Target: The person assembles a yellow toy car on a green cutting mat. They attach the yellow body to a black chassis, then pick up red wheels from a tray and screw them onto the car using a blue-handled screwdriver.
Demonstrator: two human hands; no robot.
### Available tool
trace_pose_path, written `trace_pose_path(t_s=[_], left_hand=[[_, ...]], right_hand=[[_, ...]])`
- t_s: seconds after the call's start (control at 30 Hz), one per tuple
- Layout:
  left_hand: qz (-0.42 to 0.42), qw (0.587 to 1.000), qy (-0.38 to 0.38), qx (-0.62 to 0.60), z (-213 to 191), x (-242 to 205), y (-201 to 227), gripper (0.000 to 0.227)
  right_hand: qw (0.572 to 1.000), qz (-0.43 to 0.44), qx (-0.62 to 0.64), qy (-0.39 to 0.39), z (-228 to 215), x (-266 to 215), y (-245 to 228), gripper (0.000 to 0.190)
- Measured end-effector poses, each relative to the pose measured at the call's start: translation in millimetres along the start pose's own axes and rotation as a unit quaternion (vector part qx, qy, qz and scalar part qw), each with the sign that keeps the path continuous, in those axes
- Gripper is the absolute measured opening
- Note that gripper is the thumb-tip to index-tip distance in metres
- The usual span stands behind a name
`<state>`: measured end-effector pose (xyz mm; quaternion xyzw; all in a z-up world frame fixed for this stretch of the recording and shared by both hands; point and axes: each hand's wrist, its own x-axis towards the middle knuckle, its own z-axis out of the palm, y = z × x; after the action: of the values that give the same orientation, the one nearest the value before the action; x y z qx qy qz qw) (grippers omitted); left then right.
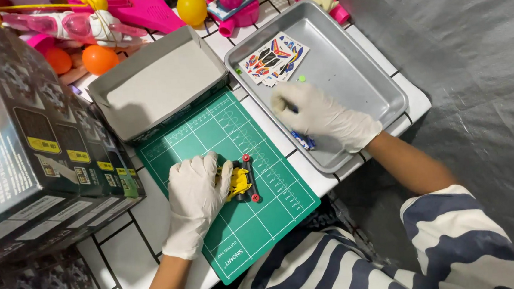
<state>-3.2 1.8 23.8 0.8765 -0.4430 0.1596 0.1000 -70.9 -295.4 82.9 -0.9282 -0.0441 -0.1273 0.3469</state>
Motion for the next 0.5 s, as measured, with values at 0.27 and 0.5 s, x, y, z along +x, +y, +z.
trace_pose_path(t_s=[0.27, 0.5], left_hand=[[0.036, 0.993, 0.103, 0.055, 7, -5, 2, 0.047], [0.010, 0.991, -0.131, -0.004, 12, -16, -6, 0.066]], right_hand=[[0.982, 0.122, -0.126, 0.072, -53, -34, 123, 0.014], [0.981, 0.154, -0.108, 0.053, -50, -43, 135, 0.011]])
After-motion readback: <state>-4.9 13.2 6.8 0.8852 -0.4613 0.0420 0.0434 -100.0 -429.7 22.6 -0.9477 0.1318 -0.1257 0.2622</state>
